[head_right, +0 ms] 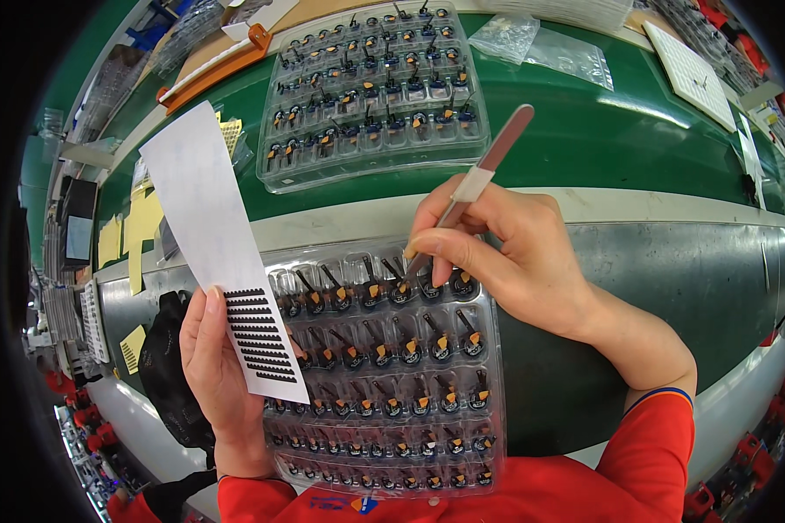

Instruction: Using tweezers to pick small electronic components from a tray and place them onto a template sheet.

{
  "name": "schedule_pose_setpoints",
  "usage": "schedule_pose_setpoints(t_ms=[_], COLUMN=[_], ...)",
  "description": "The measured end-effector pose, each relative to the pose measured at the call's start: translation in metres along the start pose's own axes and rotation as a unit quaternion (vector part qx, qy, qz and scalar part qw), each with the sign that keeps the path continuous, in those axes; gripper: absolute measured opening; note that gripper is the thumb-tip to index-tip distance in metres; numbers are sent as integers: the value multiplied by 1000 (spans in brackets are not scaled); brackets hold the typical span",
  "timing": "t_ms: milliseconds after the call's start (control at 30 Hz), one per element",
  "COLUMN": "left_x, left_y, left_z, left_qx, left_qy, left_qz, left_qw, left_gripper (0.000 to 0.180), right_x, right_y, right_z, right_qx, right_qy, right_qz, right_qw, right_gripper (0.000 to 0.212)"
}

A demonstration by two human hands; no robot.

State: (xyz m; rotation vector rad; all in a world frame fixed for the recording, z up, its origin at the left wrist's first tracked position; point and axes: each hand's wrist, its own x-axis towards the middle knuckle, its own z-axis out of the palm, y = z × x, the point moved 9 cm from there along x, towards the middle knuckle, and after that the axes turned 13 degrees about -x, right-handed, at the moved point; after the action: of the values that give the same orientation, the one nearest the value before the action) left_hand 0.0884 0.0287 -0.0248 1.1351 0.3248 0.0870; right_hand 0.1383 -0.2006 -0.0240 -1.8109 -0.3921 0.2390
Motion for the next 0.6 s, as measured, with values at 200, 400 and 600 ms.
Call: schedule_pose_setpoints(t_ms=[200,400,600], left_x=[-1,-2,-2], left_y=[-1,-2,-1], left_z=[-2,0,1], left_qx=[-14,-43,-47], left_qy=[-18,-52,-55], left_qz=[-11,-32,-32], left_qw=[1000,997,997], left_gripper=[25,29,29], right_x=[-12,-21,-14], right_y=[-36,-59,-41], right_z=[8,14,1], right_qx=[-198,-245,-175], right_qy=[-30,-35,-1], right_qz=[-256,-326,-209], right_qw=[946,912,962], right_gripper=[9,11,11])
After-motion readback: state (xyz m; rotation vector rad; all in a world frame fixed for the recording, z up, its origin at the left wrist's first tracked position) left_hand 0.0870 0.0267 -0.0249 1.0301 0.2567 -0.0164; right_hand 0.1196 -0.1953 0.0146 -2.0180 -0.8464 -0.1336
